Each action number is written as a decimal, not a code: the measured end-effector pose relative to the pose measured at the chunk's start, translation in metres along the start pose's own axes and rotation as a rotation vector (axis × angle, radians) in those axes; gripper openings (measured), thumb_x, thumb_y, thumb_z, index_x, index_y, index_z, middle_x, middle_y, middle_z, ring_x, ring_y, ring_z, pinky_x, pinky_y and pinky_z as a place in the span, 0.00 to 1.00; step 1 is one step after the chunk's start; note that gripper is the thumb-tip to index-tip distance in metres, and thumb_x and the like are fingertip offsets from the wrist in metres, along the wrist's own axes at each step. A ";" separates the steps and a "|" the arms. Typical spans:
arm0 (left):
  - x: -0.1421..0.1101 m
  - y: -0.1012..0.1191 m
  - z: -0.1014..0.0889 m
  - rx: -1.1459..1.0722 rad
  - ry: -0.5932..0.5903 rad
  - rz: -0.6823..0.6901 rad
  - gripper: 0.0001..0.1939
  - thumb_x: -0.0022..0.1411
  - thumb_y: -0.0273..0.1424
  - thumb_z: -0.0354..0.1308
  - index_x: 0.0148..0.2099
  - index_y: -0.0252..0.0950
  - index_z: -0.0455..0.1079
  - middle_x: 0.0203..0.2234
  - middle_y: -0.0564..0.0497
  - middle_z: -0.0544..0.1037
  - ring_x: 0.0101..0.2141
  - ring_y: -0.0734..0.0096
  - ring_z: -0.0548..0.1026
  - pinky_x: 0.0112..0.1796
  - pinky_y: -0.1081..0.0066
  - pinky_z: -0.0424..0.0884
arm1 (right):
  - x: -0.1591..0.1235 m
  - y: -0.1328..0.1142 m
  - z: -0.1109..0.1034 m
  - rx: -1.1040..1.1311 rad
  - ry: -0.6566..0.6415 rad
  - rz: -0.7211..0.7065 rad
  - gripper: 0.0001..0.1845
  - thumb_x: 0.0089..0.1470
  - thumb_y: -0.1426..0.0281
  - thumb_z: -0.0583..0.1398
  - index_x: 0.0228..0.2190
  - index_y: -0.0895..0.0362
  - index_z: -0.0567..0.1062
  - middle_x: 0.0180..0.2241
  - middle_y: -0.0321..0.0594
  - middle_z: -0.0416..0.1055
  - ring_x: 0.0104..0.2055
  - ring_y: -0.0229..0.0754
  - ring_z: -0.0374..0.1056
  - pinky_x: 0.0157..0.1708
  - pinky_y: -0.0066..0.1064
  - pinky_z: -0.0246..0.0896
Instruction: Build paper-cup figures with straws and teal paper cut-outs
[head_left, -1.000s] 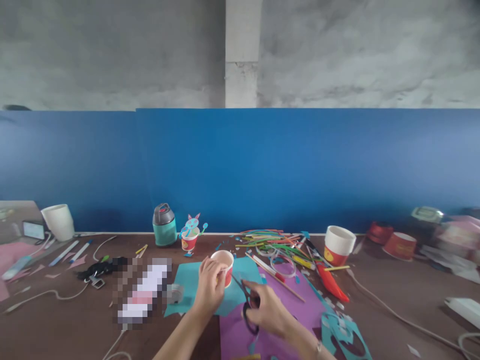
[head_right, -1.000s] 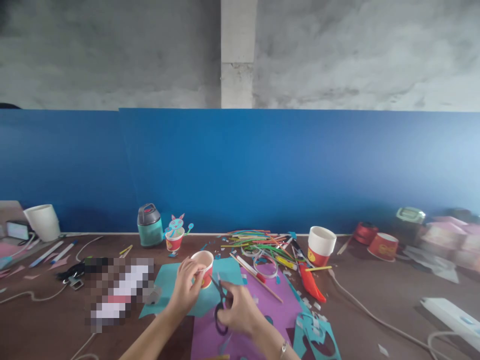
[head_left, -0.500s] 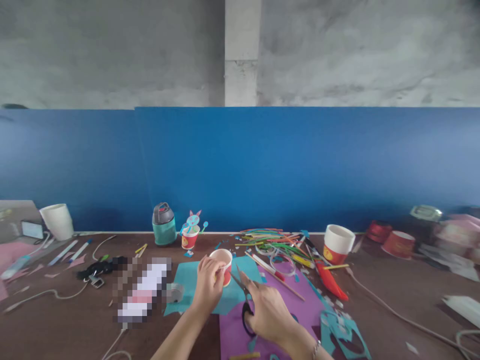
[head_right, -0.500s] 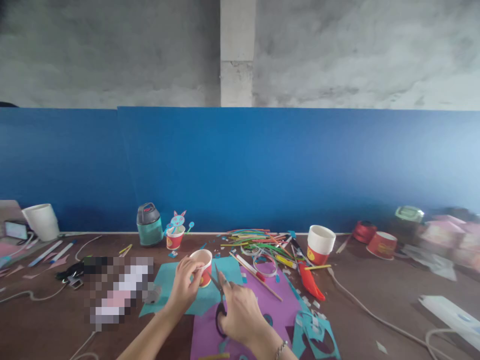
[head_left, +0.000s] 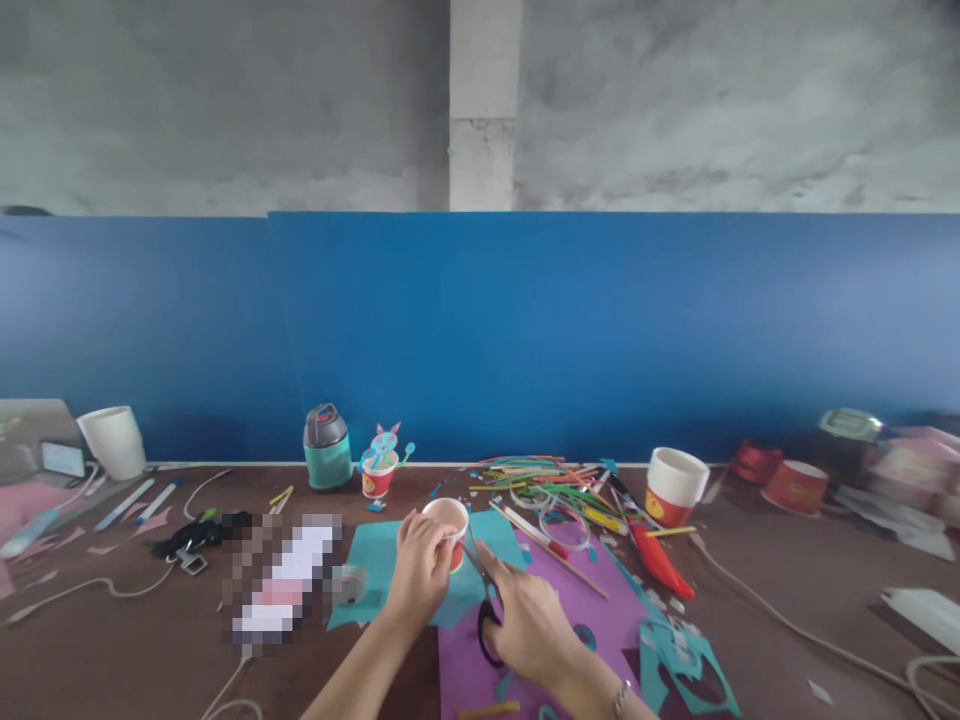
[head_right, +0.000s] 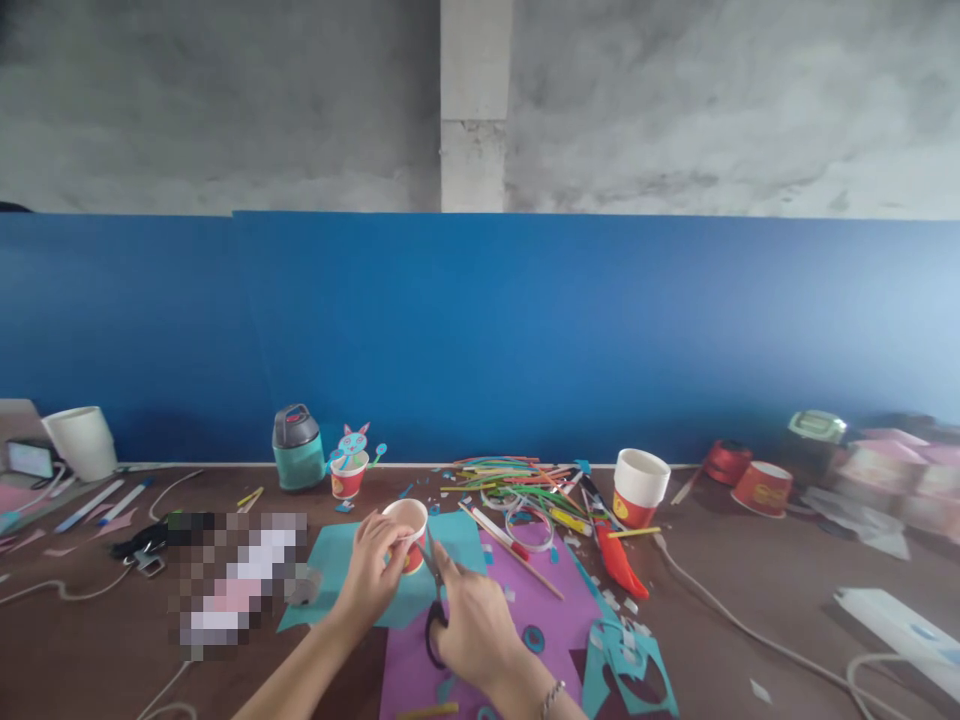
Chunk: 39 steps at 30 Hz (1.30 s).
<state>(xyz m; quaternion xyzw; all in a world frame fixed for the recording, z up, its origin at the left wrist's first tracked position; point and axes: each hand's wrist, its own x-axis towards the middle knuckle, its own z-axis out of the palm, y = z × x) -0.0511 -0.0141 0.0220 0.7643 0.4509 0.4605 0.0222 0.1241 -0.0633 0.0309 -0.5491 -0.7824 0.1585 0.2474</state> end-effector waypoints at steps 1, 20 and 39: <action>0.000 0.001 0.000 0.007 -0.006 -0.010 0.10 0.62 0.27 0.49 0.33 0.38 0.71 0.29 0.49 0.78 0.36 0.62 0.74 0.52 0.54 0.58 | 0.000 -0.003 -0.001 -0.051 -0.013 0.002 0.43 0.39 0.75 0.56 0.60 0.55 0.59 0.45 0.47 0.74 0.42 0.51 0.71 0.38 0.33 0.60; -0.004 -0.001 0.005 0.031 0.095 0.009 0.10 0.64 0.30 0.50 0.42 0.40 0.72 0.37 0.47 0.77 0.44 0.58 0.72 0.53 0.49 0.58 | 0.003 0.007 0.002 -0.362 0.185 -0.055 0.41 0.45 0.83 0.53 0.60 0.45 0.60 0.38 0.42 0.71 0.42 0.48 0.66 0.43 0.35 0.58; 0.000 -0.001 0.004 -0.197 0.005 -0.370 0.21 0.54 0.35 0.57 0.50 0.34 0.65 0.44 0.41 0.76 0.46 0.55 0.74 0.45 0.59 0.70 | 0.006 0.020 -0.014 -0.441 0.190 -0.043 0.43 0.46 0.86 0.51 0.60 0.43 0.58 0.44 0.43 0.70 0.48 0.49 0.63 0.49 0.39 0.55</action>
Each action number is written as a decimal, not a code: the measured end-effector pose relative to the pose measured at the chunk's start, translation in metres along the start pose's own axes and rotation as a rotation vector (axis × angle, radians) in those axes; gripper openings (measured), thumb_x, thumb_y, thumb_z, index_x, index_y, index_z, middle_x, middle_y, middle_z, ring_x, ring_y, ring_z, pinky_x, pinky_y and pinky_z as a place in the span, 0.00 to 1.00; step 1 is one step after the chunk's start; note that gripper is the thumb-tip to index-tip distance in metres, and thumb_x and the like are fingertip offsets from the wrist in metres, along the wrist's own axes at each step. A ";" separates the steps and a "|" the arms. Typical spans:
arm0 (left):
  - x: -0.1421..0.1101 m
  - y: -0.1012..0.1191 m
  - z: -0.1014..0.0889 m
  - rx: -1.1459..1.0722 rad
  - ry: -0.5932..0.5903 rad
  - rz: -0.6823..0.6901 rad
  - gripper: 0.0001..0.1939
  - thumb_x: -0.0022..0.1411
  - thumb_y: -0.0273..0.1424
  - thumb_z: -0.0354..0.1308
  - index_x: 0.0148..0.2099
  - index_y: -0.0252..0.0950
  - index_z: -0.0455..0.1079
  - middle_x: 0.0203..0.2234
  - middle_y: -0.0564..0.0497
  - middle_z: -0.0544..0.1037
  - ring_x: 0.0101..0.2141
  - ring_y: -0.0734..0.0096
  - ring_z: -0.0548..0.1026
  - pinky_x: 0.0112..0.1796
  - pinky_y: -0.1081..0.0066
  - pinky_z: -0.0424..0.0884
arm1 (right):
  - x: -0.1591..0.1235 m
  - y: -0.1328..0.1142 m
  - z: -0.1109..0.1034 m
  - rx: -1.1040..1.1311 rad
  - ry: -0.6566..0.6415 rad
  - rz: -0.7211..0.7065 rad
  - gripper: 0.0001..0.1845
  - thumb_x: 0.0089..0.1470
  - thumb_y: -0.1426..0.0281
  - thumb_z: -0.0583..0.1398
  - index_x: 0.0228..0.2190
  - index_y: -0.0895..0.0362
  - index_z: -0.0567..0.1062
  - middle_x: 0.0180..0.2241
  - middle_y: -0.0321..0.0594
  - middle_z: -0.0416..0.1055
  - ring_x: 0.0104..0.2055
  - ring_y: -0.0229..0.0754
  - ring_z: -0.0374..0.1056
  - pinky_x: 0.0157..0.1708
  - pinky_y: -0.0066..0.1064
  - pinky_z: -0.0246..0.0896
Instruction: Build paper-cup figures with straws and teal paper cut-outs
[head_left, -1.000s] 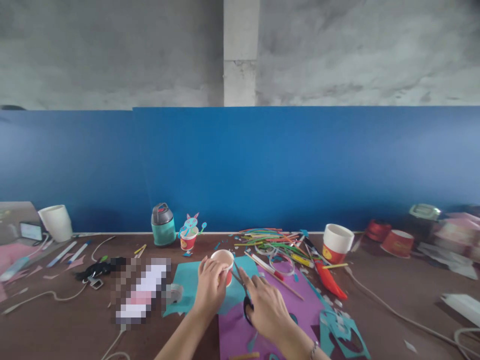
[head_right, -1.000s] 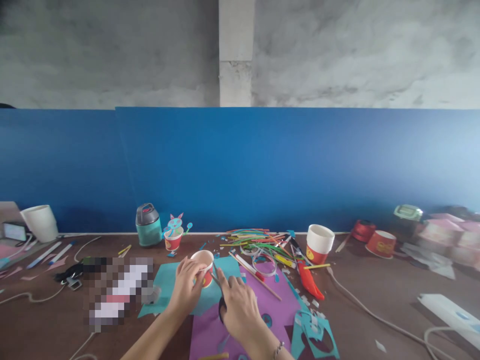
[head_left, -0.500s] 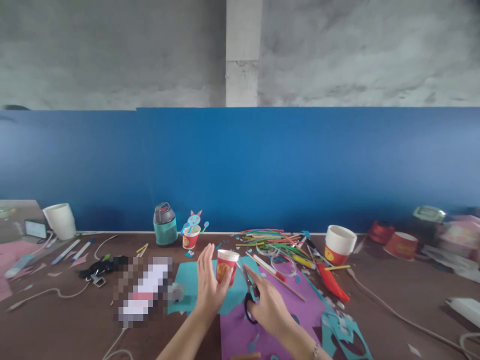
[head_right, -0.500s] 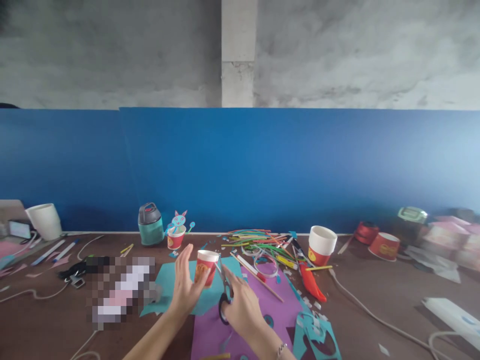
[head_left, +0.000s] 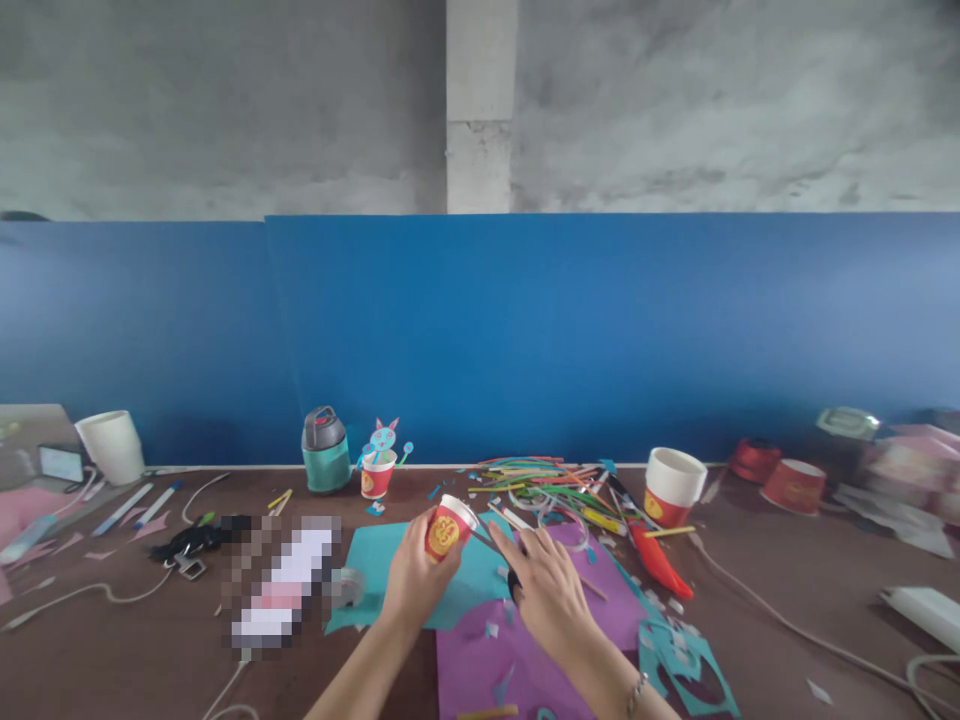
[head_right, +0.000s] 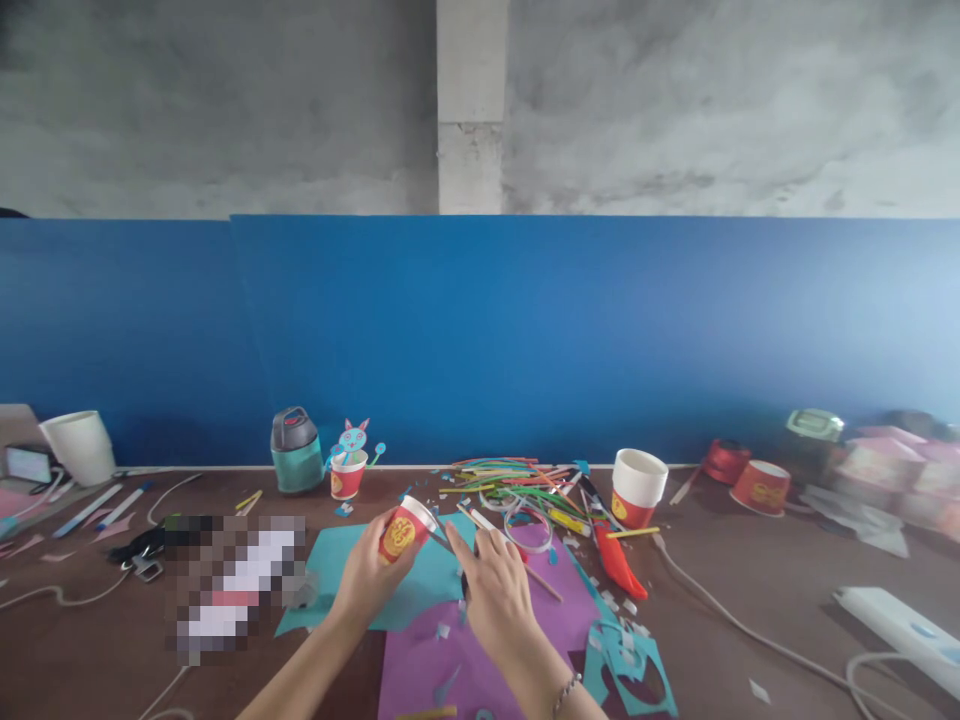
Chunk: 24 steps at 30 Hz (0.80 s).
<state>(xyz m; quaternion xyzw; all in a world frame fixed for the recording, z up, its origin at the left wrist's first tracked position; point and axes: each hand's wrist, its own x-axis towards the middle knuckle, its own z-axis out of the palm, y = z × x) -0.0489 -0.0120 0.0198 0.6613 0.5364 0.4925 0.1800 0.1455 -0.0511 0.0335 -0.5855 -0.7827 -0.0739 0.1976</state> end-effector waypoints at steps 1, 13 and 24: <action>0.000 0.001 -0.001 0.046 -0.015 0.006 0.21 0.54 0.35 0.57 0.50 0.34 0.65 0.45 0.40 0.76 0.46 0.54 0.74 0.46 0.59 0.69 | 0.000 0.000 -0.001 -0.025 0.002 -0.002 0.43 0.47 0.87 0.50 0.60 0.42 0.59 0.43 0.43 0.70 0.46 0.48 0.63 0.48 0.39 0.55; -0.002 0.000 -0.005 0.137 0.058 -0.051 0.29 0.55 0.39 0.55 0.56 0.30 0.62 0.49 0.35 0.72 0.48 0.51 0.73 0.46 0.57 0.69 | -0.001 -0.001 0.006 0.028 -0.041 0.029 0.42 0.44 0.84 0.54 0.60 0.48 0.59 0.52 0.46 0.67 0.53 0.53 0.61 0.52 0.44 0.53; 0.004 -0.003 -0.002 -0.562 0.011 -0.320 0.29 0.47 0.51 0.61 0.41 0.31 0.72 0.28 0.47 0.79 0.29 0.62 0.76 0.27 0.70 0.70 | 0.001 0.007 0.019 0.322 -0.188 0.131 0.31 0.35 0.73 0.59 0.47 0.57 0.71 0.46 0.47 0.69 0.49 0.50 0.63 0.48 0.37 0.56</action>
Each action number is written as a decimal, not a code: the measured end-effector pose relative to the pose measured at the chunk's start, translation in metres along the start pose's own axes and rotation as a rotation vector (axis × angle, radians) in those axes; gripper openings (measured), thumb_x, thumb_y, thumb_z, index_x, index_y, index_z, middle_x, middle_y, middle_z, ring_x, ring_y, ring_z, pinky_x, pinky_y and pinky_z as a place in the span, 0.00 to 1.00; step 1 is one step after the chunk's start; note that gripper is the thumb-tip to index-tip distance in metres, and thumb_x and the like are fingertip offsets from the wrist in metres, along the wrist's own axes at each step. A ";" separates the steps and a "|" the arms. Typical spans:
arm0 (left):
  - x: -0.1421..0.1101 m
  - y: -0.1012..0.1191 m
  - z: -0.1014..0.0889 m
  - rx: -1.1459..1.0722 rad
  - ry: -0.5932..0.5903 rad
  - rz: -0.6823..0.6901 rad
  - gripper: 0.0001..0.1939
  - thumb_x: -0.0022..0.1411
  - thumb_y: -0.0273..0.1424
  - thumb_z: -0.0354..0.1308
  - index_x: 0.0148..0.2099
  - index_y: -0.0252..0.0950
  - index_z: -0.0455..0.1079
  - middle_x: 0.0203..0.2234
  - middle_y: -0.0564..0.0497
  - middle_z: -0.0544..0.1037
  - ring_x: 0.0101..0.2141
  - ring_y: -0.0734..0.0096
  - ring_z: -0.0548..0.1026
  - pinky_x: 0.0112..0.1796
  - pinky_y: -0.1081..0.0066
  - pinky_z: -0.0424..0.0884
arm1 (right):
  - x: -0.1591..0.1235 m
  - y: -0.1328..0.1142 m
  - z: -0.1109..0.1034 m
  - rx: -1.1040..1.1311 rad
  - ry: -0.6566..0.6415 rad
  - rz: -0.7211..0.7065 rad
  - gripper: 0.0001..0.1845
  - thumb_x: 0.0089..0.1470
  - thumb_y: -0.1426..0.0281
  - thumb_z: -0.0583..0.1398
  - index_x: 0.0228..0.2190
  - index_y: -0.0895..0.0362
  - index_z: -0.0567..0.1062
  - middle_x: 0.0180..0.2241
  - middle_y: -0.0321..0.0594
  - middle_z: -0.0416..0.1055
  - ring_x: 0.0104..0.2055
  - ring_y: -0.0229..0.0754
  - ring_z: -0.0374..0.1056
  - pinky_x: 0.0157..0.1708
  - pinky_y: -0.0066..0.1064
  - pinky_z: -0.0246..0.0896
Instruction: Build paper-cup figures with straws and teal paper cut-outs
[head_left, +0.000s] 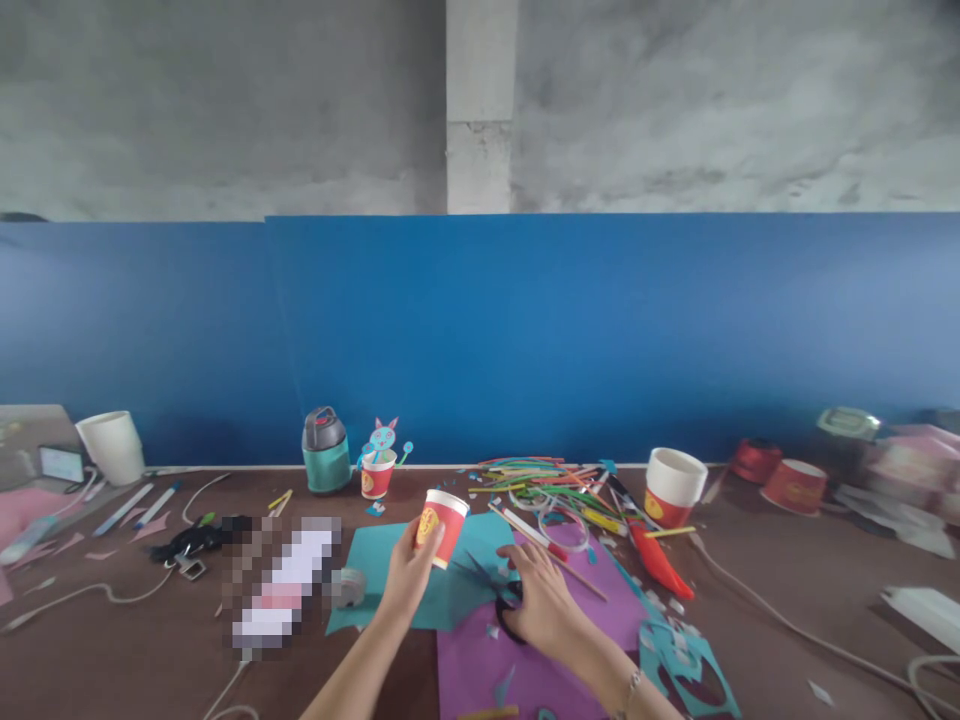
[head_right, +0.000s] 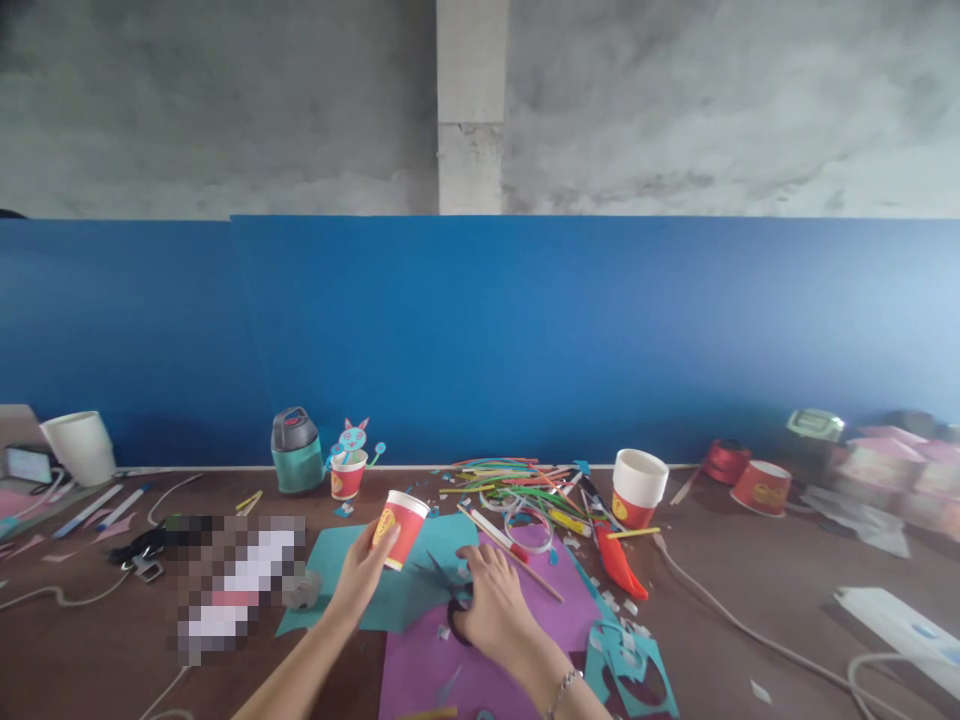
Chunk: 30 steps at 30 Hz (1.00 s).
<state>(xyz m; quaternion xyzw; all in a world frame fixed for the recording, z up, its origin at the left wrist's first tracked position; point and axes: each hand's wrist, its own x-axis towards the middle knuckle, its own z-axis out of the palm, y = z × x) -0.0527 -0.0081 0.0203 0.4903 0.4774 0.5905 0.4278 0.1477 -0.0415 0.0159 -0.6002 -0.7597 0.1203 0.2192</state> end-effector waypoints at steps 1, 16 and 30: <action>0.001 -0.002 0.001 -0.011 -0.003 -0.004 0.31 0.46 0.52 0.61 0.42 0.31 0.72 0.29 0.47 0.79 0.29 0.61 0.76 0.27 0.70 0.70 | 0.001 0.000 -0.001 0.001 -0.010 0.022 0.29 0.35 0.72 0.60 0.44 0.57 0.72 0.42 0.45 0.70 0.46 0.49 0.65 0.45 0.36 0.57; -0.010 -0.001 0.007 -0.316 -0.135 -0.230 0.28 0.47 0.48 0.63 0.45 0.35 0.68 0.32 0.48 0.77 0.32 0.65 0.77 0.34 0.67 0.72 | 0.012 0.023 -0.032 -0.301 0.011 0.240 0.16 0.53 0.78 0.52 0.37 0.60 0.78 0.40 0.50 0.75 0.43 0.49 0.72 0.38 0.32 0.61; -0.006 -0.018 0.009 -0.191 -0.185 -0.132 0.34 0.40 0.47 0.68 0.47 0.33 0.67 0.32 0.47 0.77 0.33 0.62 0.76 0.33 0.68 0.71 | 0.009 0.018 -0.035 -0.328 -0.002 0.304 0.15 0.48 0.80 0.54 0.35 0.59 0.77 0.38 0.50 0.76 0.43 0.49 0.72 0.37 0.32 0.60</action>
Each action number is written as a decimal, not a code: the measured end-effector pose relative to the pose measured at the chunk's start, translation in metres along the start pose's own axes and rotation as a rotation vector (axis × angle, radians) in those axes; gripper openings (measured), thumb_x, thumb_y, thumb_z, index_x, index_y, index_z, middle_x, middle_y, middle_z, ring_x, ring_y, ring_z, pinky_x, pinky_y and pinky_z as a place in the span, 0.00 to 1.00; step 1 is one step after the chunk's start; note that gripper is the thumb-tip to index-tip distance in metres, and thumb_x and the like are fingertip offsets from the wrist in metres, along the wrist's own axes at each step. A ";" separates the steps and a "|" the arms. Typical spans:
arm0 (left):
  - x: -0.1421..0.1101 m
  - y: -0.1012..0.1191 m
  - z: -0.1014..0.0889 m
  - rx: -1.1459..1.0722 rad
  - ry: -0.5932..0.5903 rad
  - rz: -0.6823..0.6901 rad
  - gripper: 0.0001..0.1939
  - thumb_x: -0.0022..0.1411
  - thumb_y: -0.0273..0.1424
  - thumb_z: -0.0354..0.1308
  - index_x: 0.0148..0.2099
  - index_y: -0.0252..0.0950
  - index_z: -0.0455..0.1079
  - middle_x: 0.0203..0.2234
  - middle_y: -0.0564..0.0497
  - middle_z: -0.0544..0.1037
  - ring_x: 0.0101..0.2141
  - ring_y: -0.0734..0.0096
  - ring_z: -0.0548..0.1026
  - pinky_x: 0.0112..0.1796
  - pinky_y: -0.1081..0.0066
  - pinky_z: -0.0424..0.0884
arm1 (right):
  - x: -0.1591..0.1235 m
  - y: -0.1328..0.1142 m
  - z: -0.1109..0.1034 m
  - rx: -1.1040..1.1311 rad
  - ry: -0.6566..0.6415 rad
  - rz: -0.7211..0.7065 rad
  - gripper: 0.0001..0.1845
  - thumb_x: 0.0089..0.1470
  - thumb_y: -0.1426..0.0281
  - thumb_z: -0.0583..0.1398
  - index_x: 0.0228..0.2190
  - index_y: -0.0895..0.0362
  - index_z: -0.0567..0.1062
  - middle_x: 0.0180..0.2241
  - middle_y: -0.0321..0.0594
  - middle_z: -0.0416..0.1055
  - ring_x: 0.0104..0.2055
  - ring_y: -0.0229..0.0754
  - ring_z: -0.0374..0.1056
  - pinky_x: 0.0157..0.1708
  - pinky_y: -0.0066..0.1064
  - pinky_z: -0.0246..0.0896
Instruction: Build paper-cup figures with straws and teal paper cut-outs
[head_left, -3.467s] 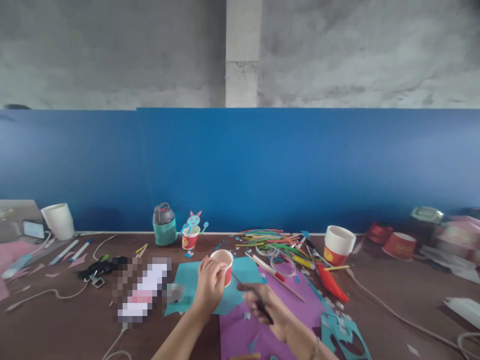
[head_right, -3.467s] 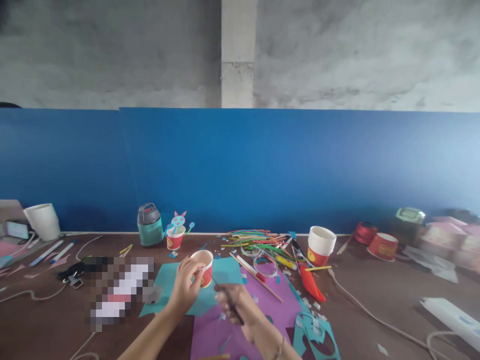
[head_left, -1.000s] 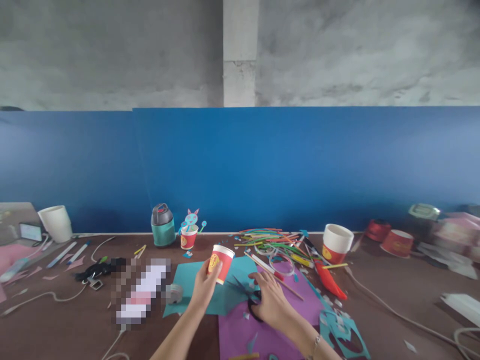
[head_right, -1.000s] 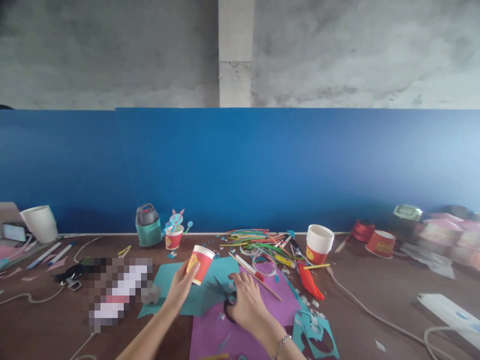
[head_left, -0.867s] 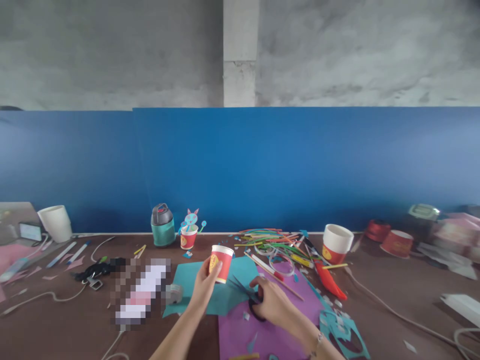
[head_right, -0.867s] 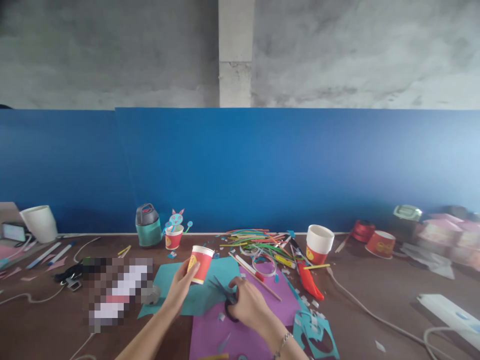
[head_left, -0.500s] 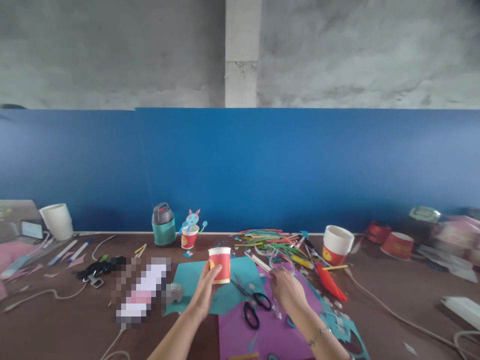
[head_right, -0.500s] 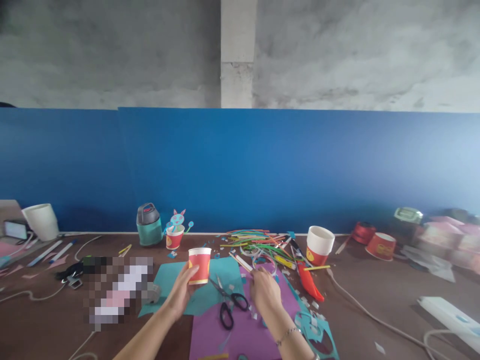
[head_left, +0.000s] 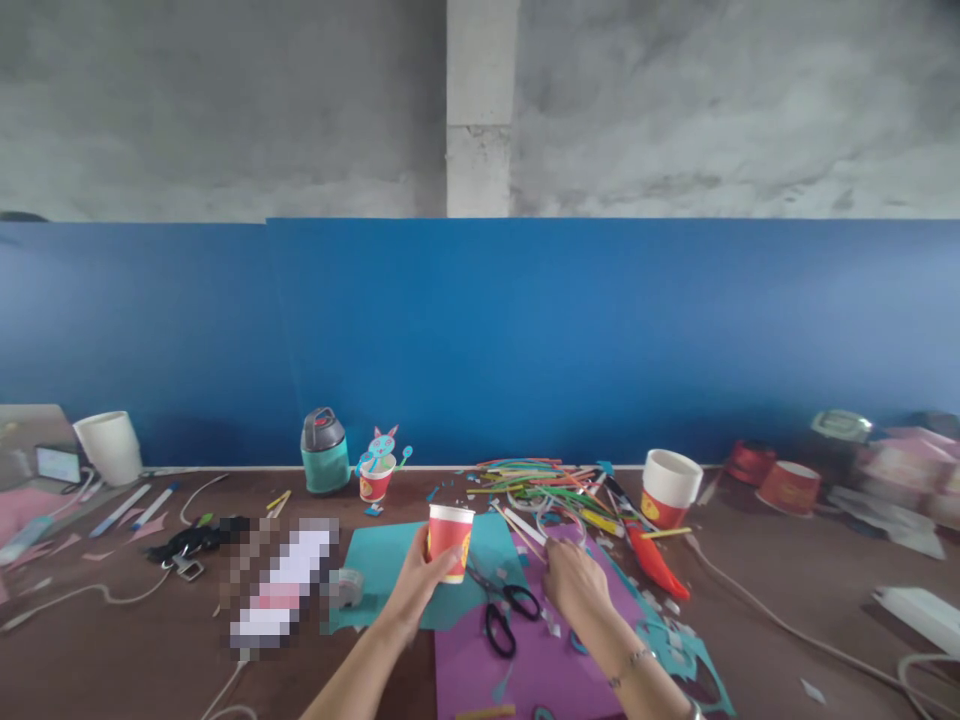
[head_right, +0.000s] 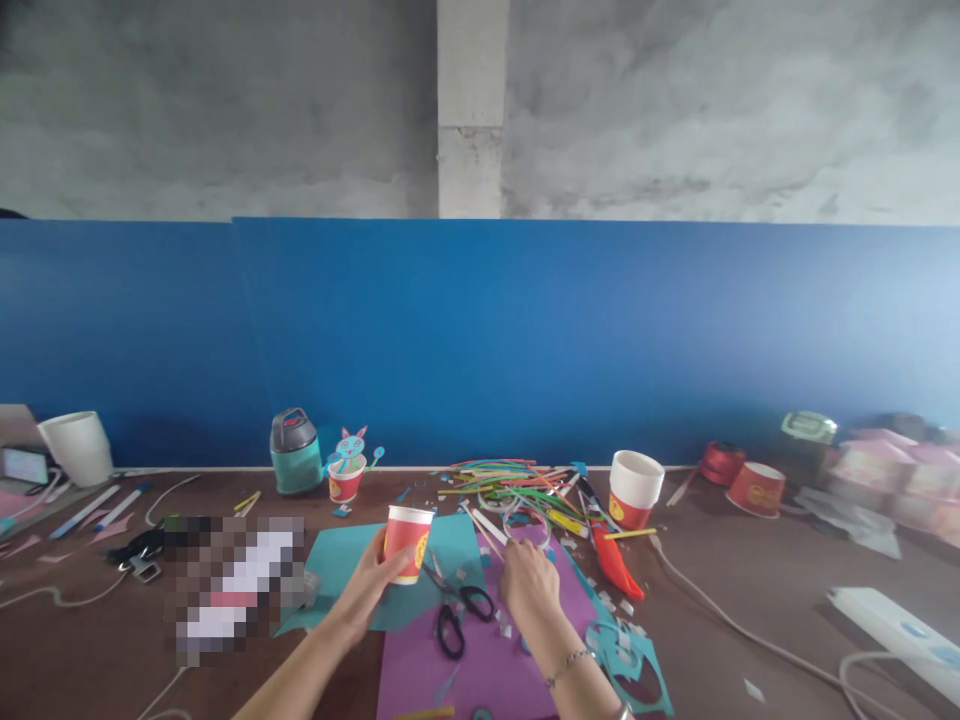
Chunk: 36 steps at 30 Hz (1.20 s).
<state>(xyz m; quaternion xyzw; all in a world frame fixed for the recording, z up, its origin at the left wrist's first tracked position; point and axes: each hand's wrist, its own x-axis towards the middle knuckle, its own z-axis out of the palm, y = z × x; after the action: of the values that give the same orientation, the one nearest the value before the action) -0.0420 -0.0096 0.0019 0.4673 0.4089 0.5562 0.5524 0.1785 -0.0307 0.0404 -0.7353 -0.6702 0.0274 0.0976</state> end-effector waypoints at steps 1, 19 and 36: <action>-0.001 0.000 0.001 0.003 -0.004 0.002 0.33 0.41 0.46 0.68 0.46 0.33 0.67 0.32 0.47 0.77 0.32 0.63 0.75 0.33 0.68 0.70 | 0.000 0.001 0.001 0.019 0.003 -0.001 0.14 0.48 0.79 0.54 0.34 0.59 0.77 0.37 0.50 0.77 0.42 0.50 0.72 0.37 0.32 0.60; -0.019 -0.002 0.009 0.714 -0.213 0.495 0.34 0.47 0.25 0.63 0.57 0.40 0.59 0.52 0.45 0.71 0.50 0.57 0.70 0.51 0.61 0.65 | 0.000 -0.016 -0.003 1.899 -0.037 0.057 0.16 0.41 0.59 0.69 0.27 0.56 0.74 0.24 0.38 0.76 0.25 0.40 0.71 0.27 0.29 0.67; -0.019 0.000 0.012 0.861 -0.341 0.580 0.38 0.44 0.22 0.59 0.59 0.39 0.55 0.53 0.44 0.69 0.51 0.56 0.68 0.52 0.59 0.64 | -0.002 -0.018 0.004 1.798 -0.257 0.094 0.16 0.39 0.61 0.70 0.23 0.59 0.75 0.21 0.38 0.75 0.21 0.33 0.69 0.22 0.21 0.63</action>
<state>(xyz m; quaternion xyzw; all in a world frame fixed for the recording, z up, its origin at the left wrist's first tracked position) -0.0314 -0.0294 0.0034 0.8284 0.3586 0.3844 0.1936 0.1597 -0.0306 0.0401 -0.3997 -0.3713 0.6256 0.5578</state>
